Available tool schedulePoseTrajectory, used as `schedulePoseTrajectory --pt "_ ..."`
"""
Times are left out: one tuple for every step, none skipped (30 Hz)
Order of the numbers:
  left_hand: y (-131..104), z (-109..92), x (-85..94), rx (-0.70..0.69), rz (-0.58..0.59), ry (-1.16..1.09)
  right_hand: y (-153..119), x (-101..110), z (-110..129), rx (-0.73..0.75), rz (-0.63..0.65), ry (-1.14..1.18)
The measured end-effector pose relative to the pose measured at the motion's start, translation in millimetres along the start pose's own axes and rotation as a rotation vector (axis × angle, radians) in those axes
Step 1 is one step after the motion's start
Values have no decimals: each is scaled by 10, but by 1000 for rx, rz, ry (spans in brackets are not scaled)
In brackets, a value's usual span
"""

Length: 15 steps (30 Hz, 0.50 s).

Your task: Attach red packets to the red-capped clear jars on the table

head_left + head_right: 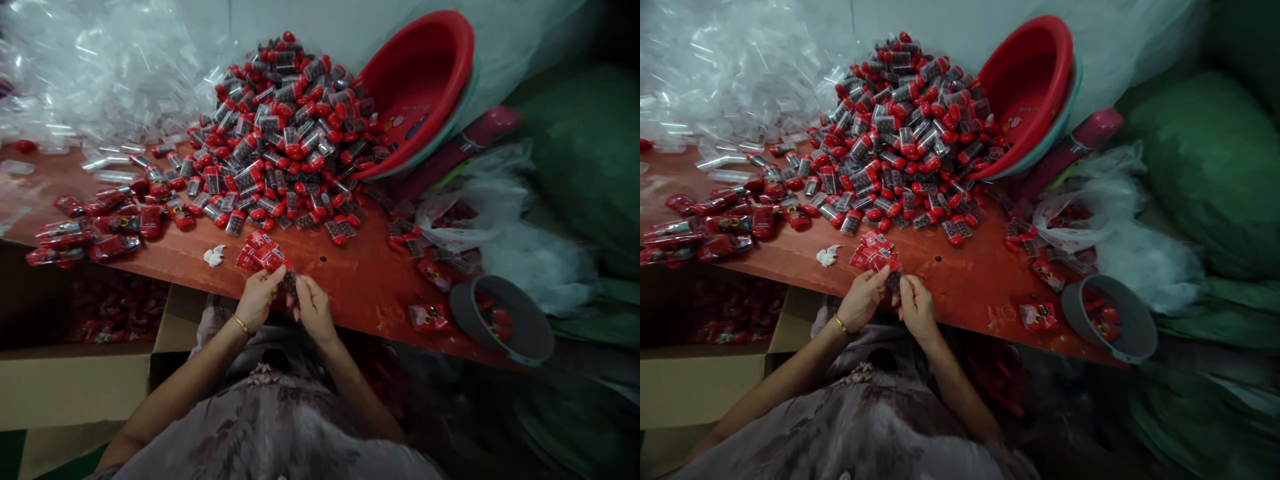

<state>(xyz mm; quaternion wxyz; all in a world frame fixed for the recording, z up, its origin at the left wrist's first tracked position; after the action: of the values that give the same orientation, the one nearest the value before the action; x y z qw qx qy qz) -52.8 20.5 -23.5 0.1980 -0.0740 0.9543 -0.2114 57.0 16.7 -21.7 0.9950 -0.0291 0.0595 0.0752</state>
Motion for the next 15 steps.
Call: schedulePoseTrajectory --pt "0 -19 2 7 3 5 17 -1 21 4 32 -34" --pt "0 -36 2 16 11 18 35 4 47 17 58 -79" --pt "1 -51 0 25 19 32 51 13 75 36 72 -122" --pt "4 -63 -4 32 31 40 64 22 100 56 79 -157" --pt "7 -71 -10 37 45 39 71 26 116 73 84 -180" --pt "12 -76 -17 37 55 29 74 26 122 81 88 -191" --pt "18 -78 -21 30 57 17 72 20 120 85 89 -192" --pt "24 -75 -23 19 51 8 69 9 108 85 89 -189" --pt "29 -68 -22 6 37 6 66 -6 90 80 88 -183" --pt "33 -58 -21 -8 25 13 64 -24 68 70 84 -170" --pt "33 -44 -22 -17 23 29 66 -41 45 56 71 -148" --pt "31 -30 -27 -18 33 51 72 -58 24 37 54 -114" --pt "25 -19 -34 -9 53 75 80 -75 6 13 36 -69" --pt "18 -12 -40 6 77 96 91 -95 -8 -17 28 -12" --pt "10 -14 -43 27 101 111 103 -119 -16 -52 35 53"
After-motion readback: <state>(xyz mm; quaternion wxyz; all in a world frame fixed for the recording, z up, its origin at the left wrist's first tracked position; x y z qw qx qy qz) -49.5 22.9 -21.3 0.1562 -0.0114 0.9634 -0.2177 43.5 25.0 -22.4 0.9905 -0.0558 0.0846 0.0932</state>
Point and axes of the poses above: each hand's wrist, its own y-axis towards the middle knuckle, its own x-axis out of the back of the hand, z = x × y, the point moved 4 cm from there along y, towards the middle knuckle, and after that the axes turned 15 degrees about y, right-handed, at the moved point
